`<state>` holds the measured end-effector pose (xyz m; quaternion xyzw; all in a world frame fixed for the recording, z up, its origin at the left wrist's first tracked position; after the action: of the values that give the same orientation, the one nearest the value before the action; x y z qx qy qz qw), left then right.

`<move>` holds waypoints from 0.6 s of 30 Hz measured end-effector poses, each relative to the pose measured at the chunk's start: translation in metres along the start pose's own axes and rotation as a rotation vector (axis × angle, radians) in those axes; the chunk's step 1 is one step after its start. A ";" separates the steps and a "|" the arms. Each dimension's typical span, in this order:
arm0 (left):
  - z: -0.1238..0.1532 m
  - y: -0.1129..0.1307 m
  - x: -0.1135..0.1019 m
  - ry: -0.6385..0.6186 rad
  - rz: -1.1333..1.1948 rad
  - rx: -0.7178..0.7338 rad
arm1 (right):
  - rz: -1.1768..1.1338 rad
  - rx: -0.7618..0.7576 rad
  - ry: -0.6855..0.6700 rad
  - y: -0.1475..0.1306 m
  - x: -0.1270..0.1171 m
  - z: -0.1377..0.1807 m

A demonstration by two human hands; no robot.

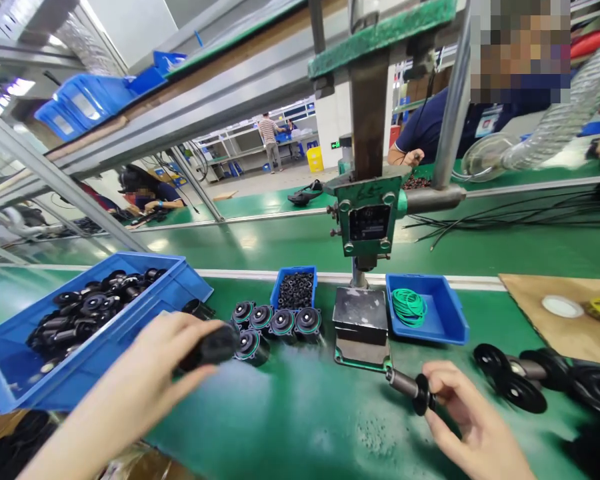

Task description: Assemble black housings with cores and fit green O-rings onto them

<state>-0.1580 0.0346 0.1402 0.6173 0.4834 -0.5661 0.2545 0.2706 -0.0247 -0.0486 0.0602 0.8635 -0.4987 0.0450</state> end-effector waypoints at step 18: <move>-0.006 0.173 0.126 -0.251 0.694 -0.081 | -0.210 0.144 0.008 -0.009 0.008 -0.003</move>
<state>-0.0158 0.0089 -0.0183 0.6596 0.2325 -0.4980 0.5127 0.2613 -0.0261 -0.0405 -0.0253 0.8272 -0.5612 -0.0153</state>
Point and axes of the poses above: each hand's wrist, its own z-axis away from the middle knuckle, its own x-axis out of the palm, y = z × x, the point moved 2 cm from there along -z, towards the middle knuckle, and after that the axes turned 15 degrees about -z, right-handed, at the moved point
